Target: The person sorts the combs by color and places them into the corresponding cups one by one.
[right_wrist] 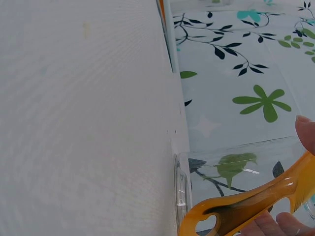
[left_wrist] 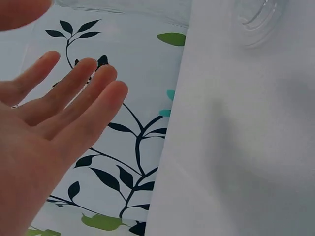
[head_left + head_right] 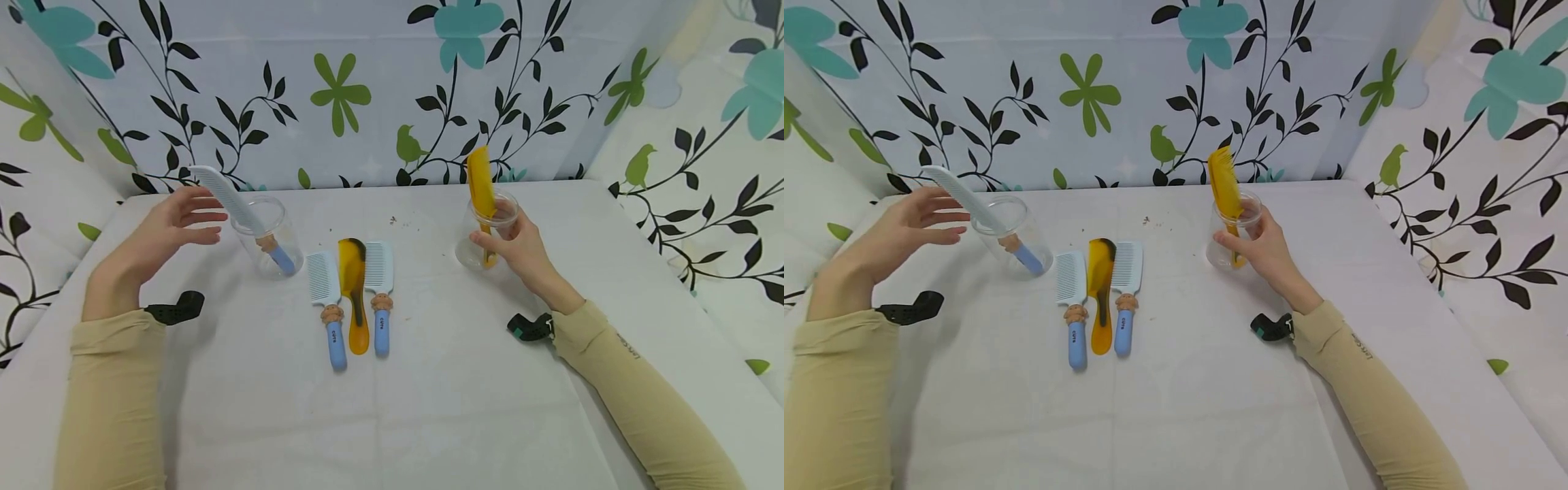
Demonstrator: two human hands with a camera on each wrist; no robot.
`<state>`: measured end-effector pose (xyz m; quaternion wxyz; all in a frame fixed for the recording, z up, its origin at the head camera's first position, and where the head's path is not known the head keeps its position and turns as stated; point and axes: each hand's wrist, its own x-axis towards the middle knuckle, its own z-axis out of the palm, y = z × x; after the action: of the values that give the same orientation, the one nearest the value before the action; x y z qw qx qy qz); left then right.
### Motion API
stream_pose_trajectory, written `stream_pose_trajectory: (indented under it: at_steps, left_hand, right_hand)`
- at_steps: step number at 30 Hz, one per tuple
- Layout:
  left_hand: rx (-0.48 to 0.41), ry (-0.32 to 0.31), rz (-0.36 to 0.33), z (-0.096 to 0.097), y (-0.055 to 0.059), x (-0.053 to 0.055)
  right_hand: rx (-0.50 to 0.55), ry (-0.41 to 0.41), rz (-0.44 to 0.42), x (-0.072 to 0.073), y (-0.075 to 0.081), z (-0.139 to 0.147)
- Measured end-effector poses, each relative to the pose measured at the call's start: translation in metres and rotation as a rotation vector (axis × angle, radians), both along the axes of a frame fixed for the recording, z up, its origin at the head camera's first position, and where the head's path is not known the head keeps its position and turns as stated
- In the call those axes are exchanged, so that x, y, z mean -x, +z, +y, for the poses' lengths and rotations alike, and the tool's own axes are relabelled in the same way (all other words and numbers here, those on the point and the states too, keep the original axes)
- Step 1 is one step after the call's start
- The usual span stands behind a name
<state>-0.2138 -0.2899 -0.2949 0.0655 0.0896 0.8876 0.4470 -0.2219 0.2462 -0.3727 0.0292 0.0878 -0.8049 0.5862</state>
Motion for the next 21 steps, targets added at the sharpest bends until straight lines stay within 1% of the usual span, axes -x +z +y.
stream_pose_trajectory:
  at_steps: [3,5,7,10,14,17,21]
  left_hand:
    - [-0.018,-0.076,-0.061,0.006,-0.003,0.002]
    - [-0.042,-0.116,-0.074,0.012,-0.005,0.003]
    - [-0.059,-0.133,-0.076,0.019,-0.008,0.004]
    - [-0.09,-0.13,-0.059,0.028,-0.011,0.006]
    - [-0.106,-0.114,-0.023,0.036,-0.014,0.007]
    - [-0.102,-0.109,-0.003,0.039,-0.016,0.008]
    - [-0.101,-0.103,-0.011,0.038,-0.016,0.007]
  right_hand:
    - [0.008,0.0,-0.002,0.0,0.0,0.0]
    - [0.012,0.0,-0.006,0.0,0.001,0.0]
    - [0.008,-0.003,-0.012,-0.001,0.002,0.0]
    - [0.002,-0.008,-0.017,-0.002,0.003,-0.001]
    - [0.006,-0.015,-0.02,-0.003,0.005,0.0]
    - [0.012,-0.02,-0.024,-0.004,0.006,0.0]
    - [0.018,-0.028,-0.027,-0.004,0.006,-0.001]
